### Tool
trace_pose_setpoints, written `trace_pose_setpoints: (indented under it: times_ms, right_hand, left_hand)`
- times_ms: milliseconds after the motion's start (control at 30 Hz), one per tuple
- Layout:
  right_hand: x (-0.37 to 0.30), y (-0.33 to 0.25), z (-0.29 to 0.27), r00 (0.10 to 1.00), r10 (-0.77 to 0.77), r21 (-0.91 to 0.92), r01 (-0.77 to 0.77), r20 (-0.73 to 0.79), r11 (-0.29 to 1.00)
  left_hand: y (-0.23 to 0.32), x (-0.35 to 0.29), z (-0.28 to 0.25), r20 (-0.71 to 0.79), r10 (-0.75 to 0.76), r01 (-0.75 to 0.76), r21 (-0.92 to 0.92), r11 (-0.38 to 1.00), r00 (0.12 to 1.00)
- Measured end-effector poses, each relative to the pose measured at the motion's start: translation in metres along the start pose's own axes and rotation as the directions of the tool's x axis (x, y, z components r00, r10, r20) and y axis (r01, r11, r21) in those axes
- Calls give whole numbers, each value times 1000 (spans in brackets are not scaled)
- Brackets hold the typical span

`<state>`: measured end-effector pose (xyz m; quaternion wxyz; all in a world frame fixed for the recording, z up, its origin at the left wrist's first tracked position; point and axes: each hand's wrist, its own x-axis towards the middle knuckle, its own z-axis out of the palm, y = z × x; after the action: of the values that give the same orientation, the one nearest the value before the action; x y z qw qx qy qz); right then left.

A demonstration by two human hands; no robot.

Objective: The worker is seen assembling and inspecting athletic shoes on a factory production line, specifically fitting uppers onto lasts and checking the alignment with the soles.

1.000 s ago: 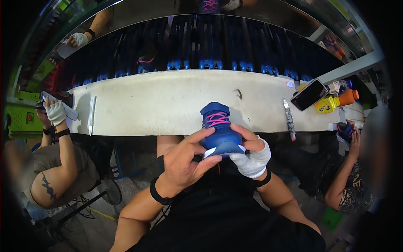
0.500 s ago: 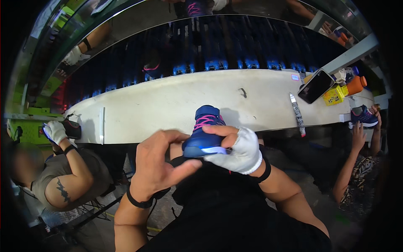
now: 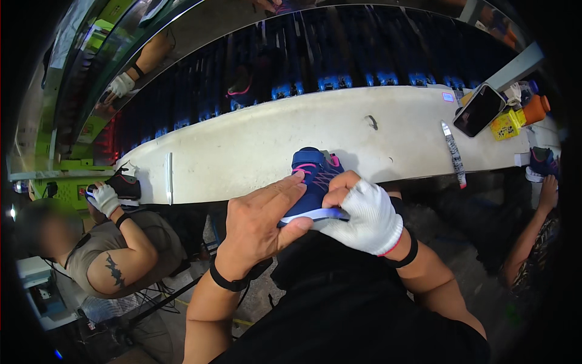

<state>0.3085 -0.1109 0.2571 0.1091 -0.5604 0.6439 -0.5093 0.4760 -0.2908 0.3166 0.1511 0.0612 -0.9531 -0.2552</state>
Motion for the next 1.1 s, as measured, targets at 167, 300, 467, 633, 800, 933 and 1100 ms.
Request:
trace_pose_setpoints:
  times_ms: [167, 300, 467, 633, 800, 933, 1100]
  right_hand:
    - [-3, 5, 2, 977, 178, -45, -174, 115, 984]
    - [-17, 24, -3, 954, 245, -205, -209, 171, 956]
    - [-17, 26, 15, 961, 235, -235, -198, 143, 952]
    - [-19, 26, 37, 992, 92, -305, -62, 84, 950]
    - [-13, 25, 35, 989, 117, -311, -84, 90, 947]
    - [-30, 29, 17, 957, 274, -238, -245, 98, 940]
    - [-26, -7, -32, 995, 94, -262, -81, 38, 962]
  left_hand:
    - [-8, -15, -1, -61, -56, 50, -90, 995, 997]
    - [-21, -35, -3, -33, -215, 204, -203, 958, 976]
    - [-13, -44, -20, 70, -332, 339, -160, 927, 941]
    - [-3, -50, -13, 163, -437, 392, 246, 886, 885]
    - [12, -47, -10, 166, -545, 465, 357, 810, 822]
    - [41, -26, -28, 226, -445, 389, 253, 886, 867]
    - [39, -10, 8, -9, -56, 55, -54, 997, 998]
